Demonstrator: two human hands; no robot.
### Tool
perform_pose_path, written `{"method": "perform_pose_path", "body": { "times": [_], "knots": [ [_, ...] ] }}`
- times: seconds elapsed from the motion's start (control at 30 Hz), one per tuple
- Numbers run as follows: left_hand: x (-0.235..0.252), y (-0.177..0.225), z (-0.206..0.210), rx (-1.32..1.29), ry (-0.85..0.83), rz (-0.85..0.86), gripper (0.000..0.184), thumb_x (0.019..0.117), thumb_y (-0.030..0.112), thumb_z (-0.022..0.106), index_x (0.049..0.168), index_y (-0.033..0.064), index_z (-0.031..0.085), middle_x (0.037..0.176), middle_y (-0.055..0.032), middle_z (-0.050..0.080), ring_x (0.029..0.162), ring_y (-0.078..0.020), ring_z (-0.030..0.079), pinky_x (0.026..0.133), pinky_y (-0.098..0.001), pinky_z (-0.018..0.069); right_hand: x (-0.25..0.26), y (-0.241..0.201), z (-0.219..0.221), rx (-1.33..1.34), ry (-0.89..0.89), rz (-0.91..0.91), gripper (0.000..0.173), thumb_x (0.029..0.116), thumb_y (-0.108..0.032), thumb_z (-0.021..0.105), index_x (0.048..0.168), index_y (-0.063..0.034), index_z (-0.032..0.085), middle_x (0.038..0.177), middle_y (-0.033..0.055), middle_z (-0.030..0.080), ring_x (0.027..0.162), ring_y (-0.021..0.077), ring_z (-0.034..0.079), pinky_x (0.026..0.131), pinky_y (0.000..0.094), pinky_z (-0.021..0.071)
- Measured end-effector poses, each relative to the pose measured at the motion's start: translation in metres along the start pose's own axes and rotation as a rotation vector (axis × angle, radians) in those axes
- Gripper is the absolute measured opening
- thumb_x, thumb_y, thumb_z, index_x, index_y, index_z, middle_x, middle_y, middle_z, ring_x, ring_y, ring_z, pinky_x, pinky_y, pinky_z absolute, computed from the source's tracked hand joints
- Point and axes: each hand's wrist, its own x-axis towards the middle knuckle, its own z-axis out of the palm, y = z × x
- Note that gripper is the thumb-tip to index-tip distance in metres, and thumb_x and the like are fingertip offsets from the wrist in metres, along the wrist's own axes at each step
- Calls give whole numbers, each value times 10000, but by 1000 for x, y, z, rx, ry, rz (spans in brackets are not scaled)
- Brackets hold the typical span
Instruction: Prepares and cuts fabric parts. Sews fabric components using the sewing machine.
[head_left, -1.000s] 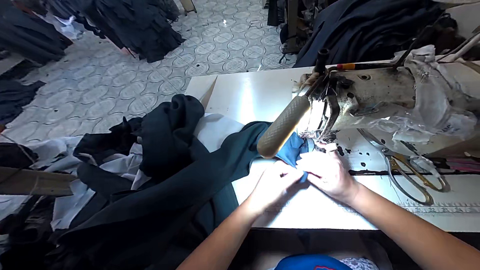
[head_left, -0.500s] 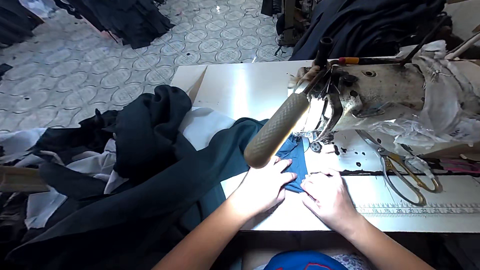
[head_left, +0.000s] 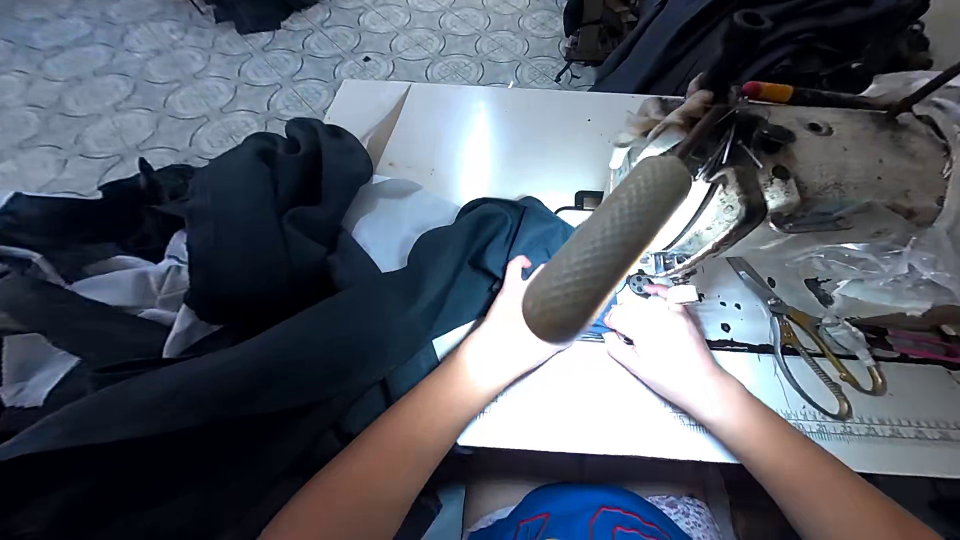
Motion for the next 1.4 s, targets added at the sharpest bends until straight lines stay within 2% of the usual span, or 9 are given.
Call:
{"method": "perform_pose_path", "body": {
  "times": [0.23,0.37,0.47,0.6,0.77,0.87,0.97,1.1,1.4],
  "knots": [
    [11,6,8,92,80,-96,372,1002,366,593,1341,231,670,1482,-117,560,1431,-344,445,1165,-652,213,30,13,-11,151,-216,265,250,986,-209,606,1074,-48,775,1081,180,737,1080,343,681,973,542,494],
    [-19,24,-8,-24,252,11,269,981,260,572,928,66,750,900,-146,720,911,-350,711,759,-533,551,23,26,1,226,-97,202,222,963,-179,634,1034,-26,778,1063,171,743,1071,338,676,1026,552,444],
    [2,3,-30,-87,-89,-411,361,1089,259,465,1238,7,676,1236,-221,666,1219,-400,611,990,-584,476,21,20,2,131,-159,147,236,977,-162,601,1054,-18,772,1085,170,739,1106,355,670,1035,567,437],
    [30,-28,3,22,155,-221,348,1030,268,588,1255,17,672,1324,-193,630,1335,-367,529,1154,-548,344,21,14,9,-79,-36,-103,184,939,-128,622,927,14,740,978,188,731,1011,401,705,867,600,526],
    [11,-32,-16,-217,115,74,278,925,265,655,963,4,744,1009,-171,716,1138,-323,639,1210,-616,173,17,16,13,27,30,-125,165,914,-95,624,958,-9,757,1024,177,740,1058,392,698,877,621,509],
    [-15,-14,-43,-287,-142,52,449,1014,338,564,813,-54,655,766,-162,639,839,-276,617,1043,-507,343,28,9,-9,364,-227,-29,442,911,-257,676,1277,-9,669,1253,198,672,1237,375,591,1087,596,357],
    [-29,6,-36,-118,-20,-200,397,1060,308,526,1088,-44,709,1032,-215,729,1043,-355,682,1098,-585,318,47,1,-14,536,-398,-15,679,912,-325,742,1454,21,525,1395,236,599,1339,365,533,1168,531,319],
    [-32,16,-10,-56,368,-224,228,929,225,692,962,1,722,917,-168,711,924,-337,682,1002,-598,363,58,-2,-12,491,-353,-49,402,988,-258,654,1139,114,655,1138,279,648,1115,376,615,994,476,453],
    [-17,2,-19,-604,-58,-371,367,932,240,728,1164,-43,698,1084,-196,705,1031,-255,655,959,-452,488,39,8,7,796,-15,-96,251,940,-92,649,1155,31,688,1161,154,679,1122,119,607,1004,238,458]
  ]
}}
